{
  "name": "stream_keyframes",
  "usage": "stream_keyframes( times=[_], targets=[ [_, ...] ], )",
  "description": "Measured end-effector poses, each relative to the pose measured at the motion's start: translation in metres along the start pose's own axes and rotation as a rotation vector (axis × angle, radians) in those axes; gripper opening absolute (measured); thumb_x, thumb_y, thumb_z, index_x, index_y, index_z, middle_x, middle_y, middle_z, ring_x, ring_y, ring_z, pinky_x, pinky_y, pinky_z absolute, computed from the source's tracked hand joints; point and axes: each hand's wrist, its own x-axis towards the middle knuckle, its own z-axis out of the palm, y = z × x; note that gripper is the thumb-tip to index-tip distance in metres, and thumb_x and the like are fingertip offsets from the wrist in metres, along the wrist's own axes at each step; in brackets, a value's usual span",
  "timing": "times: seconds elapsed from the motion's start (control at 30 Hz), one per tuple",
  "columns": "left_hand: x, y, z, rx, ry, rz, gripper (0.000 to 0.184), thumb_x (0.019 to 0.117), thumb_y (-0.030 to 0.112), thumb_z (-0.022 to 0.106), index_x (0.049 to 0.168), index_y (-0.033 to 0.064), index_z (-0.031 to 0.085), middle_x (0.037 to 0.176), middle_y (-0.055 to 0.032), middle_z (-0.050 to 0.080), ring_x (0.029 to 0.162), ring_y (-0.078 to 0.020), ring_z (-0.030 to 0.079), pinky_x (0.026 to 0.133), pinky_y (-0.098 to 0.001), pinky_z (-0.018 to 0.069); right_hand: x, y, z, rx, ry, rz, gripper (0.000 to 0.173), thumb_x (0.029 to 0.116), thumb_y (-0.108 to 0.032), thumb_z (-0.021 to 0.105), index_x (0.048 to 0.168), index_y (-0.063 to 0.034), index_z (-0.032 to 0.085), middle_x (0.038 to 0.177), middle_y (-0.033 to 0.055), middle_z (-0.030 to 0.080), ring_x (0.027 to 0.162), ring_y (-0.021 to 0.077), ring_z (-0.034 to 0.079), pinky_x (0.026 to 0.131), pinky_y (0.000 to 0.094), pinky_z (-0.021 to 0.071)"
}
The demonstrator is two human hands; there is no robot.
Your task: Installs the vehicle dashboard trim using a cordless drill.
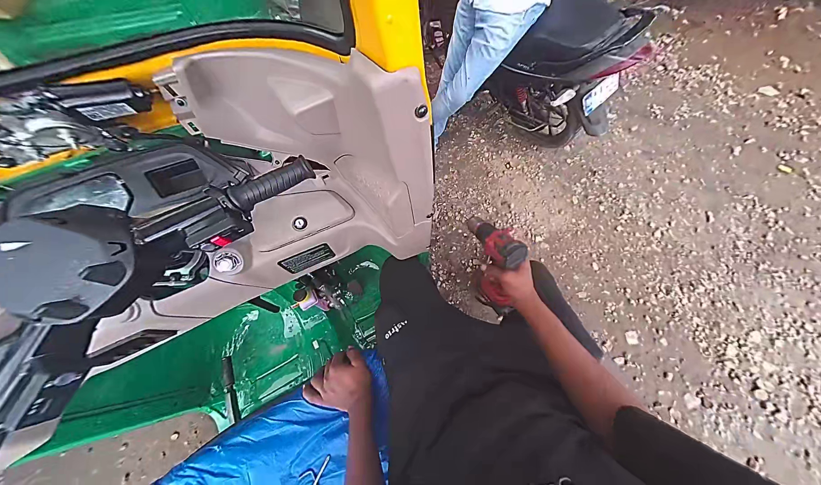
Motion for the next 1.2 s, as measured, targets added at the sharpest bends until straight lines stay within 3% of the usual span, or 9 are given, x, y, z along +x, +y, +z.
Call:
stream_keyframes(
  times=[0.2,0.3,0.43,0.5,0.6,0.73,0.83,0.97,1.2],
  targets=[
    [0.003,0.008,-0.015,0.04,-0.082,-0.037,0.048,0.1011,0.05,0.04,0.091,0.0232,0.078,0.104,-0.0008,0.077,0.123,-0.0275,0.062,0.118,-0.0639,0.0207,0.008,0.053,0.002,-0.077,-0.191,0.117,0.076,0.0669,-0.02,0.094,0.13,0.0024,0.057,0.114,0.0119,0.071,0.102,0.016,0.07,0.094,0.0357,0.0596],
    [0.0,0.005,-0.021,-0.021,-0.133,-0.022,0.039,0.1013,0.046,0.046,0.104,0.0266,0.079,0.11,0.0008,0.077,0.123,-0.0268,0.062,0.118,-0.0639,0.0214,-0.005,0.072,0.005,-0.148,-0.219,0.144,0.082,0.0654,-0.024,0.095,0.133,0.0017,0.057,0.12,0.0113,0.07,0.112,0.0136,0.067,0.102,0.0331,0.0555],
    [-0.005,0.034,-0.038,-0.576,0.011,0.212,0.03,0.0991,0.013,0.057,0.124,0.0008,0.068,0.111,-0.0142,0.073,0.1,-0.025,0.071,0.092,-0.0488,0.0566,-0.014,0.074,0.003,-0.191,-0.233,0.057,0.073,0.0738,-0.03,0.09,0.13,0.0034,0.059,0.12,0.0108,0.071,0.112,0.0114,0.067,0.104,0.0307,0.0537],
    [-0.017,0.079,-0.05,-0.801,0.076,0.403,0.027,0.098,0.012,0.057,0.117,-0.0019,0.069,0.104,-0.0121,0.072,0.088,-0.0151,0.068,0.079,-0.0332,0.0584,-0.022,0.069,0.002,-0.205,-0.253,-0.029,0.066,0.077,-0.032,0.087,0.127,0.0038,0.063,0.118,0.0099,0.073,0.111,0.0089,0.068,0.105,0.0287,0.0532],
    [-0.024,0.16,-0.061,-0.98,-0.209,0.6,0.027,0.1035,0.012,0.053,0.119,-0.0001,0.071,0.108,-0.0078,0.076,0.092,-0.012,0.074,0.084,-0.0299,0.063,-0.026,0.064,0.008,-0.175,-0.331,-0.137,0.05,0.0811,-0.032,0.081,0.12,-0.0013,0.071,0.11,0.0059,0.076,0.105,0.0066,0.07,0.1,0.0289,0.0562],
    [-0.023,0.251,-0.054,-0.991,-0.629,0.423,0.04,0.1084,0.026,0.049,0.141,0.0038,0.058,0.133,-0.0121,0.067,0.122,-0.0187,0.065,0.107,-0.0419,0.0525,-0.019,0.075,0.013,-0.264,-0.43,-0.146,0.049,0.0893,-0.043,0.071,0.121,-0.0064,0.071,0.113,0.0091,0.074,0.11,0.0175,0.069,0.102,0.0436,0.0536],
    [-0.014,0.278,-0.021,-1.265,-0.741,0.12,0.032,0.1091,0.025,0.049,0.118,0.0,0.066,0.109,-0.0139,0.071,0.097,-0.0222,0.068,0.088,-0.0435,0.056,-0.022,0.078,0.015,-0.328,-0.44,-0.112,0.049,0.0871,-0.042,0.073,0.123,-0.0079,0.071,0.115,0.0099,0.074,0.112,0.0206,0.069,0.102,0.0475,0.0532],
    [-0.007,0.275,-0.004,-1.574,-0.889,-0.04,0.029,0.1083,0.013,0.042,0.13,0.0017,0.058,0.111,-0.0142,0.071,0.094,-0.026,0.072,0.085,-0.044,0.0603,-0.025,0.091,0.016,-0.349,-0.45,-0.104,0.044,0.0853,-0.04,0.074,0.117,-0.0095,0.071,0.108,0.0097,0.074,0.106,0.0229,0.07,0.096,0.0511,0.0549],
    [-0.001,0.271,-0.011,-1.608,-1.023,-0.06,0.033,0.1109,0.016,0.037,0.132,0.0045,0.059,0.118,-0.0136,0.072,0.103,-0.0245,0.072,0.091,-0.0402,0.0595,-0.02,0.109,0.023,-0.338,-0.412,-0.127,0.04,0.0849,-0.037,0.076,0.114,-0.0108,0.072,0.107,0.0087,0.073,0.104,0.0234,0.069,0.092,0.0522,0.056]
  ],
)
